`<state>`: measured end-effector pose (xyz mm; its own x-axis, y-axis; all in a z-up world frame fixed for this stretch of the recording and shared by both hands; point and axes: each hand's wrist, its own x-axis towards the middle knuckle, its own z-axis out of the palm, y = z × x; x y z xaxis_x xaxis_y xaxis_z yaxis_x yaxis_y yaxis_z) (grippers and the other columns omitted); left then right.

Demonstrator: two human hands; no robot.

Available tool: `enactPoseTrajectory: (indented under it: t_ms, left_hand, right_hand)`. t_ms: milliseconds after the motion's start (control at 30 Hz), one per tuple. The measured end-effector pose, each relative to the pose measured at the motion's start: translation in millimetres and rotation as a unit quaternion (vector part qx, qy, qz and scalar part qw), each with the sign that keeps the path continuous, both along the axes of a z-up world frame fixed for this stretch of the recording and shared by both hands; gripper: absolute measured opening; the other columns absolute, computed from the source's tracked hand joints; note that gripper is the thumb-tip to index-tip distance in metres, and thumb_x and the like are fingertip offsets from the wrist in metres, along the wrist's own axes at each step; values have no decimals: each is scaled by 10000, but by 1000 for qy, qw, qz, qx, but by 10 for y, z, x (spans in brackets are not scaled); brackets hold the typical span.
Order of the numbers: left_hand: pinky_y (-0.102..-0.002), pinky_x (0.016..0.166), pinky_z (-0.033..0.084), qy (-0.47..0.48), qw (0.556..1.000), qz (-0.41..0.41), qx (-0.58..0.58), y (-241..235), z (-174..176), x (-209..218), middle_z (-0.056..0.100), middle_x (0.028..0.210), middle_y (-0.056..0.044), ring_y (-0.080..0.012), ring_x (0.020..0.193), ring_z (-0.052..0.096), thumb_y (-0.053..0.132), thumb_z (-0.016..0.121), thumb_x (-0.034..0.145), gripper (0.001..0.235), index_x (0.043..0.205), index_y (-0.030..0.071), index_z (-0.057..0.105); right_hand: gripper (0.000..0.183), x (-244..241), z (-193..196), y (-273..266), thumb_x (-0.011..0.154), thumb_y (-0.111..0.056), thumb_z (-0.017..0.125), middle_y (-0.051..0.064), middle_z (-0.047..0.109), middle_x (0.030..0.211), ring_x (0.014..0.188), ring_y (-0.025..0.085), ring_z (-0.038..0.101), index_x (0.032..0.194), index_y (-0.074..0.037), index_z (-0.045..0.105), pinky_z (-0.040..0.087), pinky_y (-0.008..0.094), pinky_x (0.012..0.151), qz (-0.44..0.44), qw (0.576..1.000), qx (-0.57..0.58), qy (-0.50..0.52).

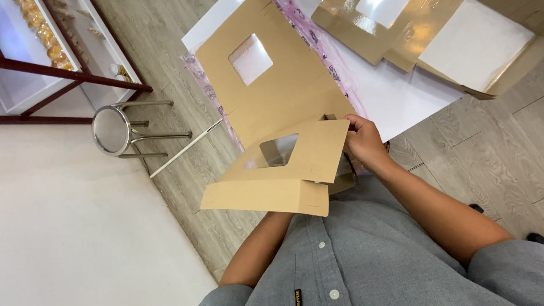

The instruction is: The person assembles flat cardboard boxes by folding flaps and tucking tabs into slots. They handle multiple boxes one at a time, placing each completed box on a stack. The person also briefly uses a calculator on the table.

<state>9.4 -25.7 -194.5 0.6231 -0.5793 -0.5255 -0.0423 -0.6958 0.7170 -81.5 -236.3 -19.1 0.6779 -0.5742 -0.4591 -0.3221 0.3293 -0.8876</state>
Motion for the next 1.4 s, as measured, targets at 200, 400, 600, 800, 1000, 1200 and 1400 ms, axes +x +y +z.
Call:
enactPoseTrajectory:
  t_ms: [200,400,600,800,1000,1200,1400]
  left_hand:
    - [-299,812,403,10,999,25,-47,25,-39,21,561,1013,-61,-239,961,533,281,555,804,298,1060,131,585]
    - [-286,786,419,-19,990,60,-125,-756,866,172,553,1006,-55,-224,947,537,256,557,808,284,1061,130,581]
    - [-272,760,436,-5,982,63,-177,-791,979,329,545,998,-49,-209,934,541,231,559,812,271,1062,128,577]
    - [-259,734,453,46,975,70,-207,-763,903,231,537,991,-42,-194,920,545,206,560,815,260,1062,126,573]
    - [-246,708,469,92,966,84,-226,-723,864,114,530,984,-36,-180,906,549,182,562,819,251,1063,125,568]
    - [-335,908,377,162,970,-38,-175,-686,1343,217,365,1243,-32,-171,1122,410,487,446,812,576,1314,249,300]
    - [-435,941,295,116,968,-66,-215,-585,2167,298,305,1280,-253,-351,1149,342,340,468,817,631,1304,0,252]
  right_hand:
    - [131,159,374,117,783,-95,530,95,571,658,604,137,473,835,2,599,343,224,513,-53,997,9,54]
    - [175,-15,-114,187,755,9,522,211,597,875,887,324,527,905,26,611,384,401,784,20,995,-94,37]
    - [195,19,-216,334,689,73,566,201,562,943,922,299,495,884,62,580,369,393,839,36,990,-133,9]
    - [453,153,-10,562,637,-48,664,202,506,1017,1019,353,473,1044,-9,468,366,420,874,57,983,-156,78]
    - [394,366,437,814,720,-90,643,207,488,1051,923,360,540,1067,-3,478,504,410,716,5,994,-93,59]
    - [496,276,641,842,825,-79,262,361,190,1264,1191,496,182,1286,79,170,176,601,974,141,976,-166,11]
    - [670,84,598,293,690,-11,277,254,236,1345,1181,461,266,1351,-108,227,243,578,920,338,941,13,-29]
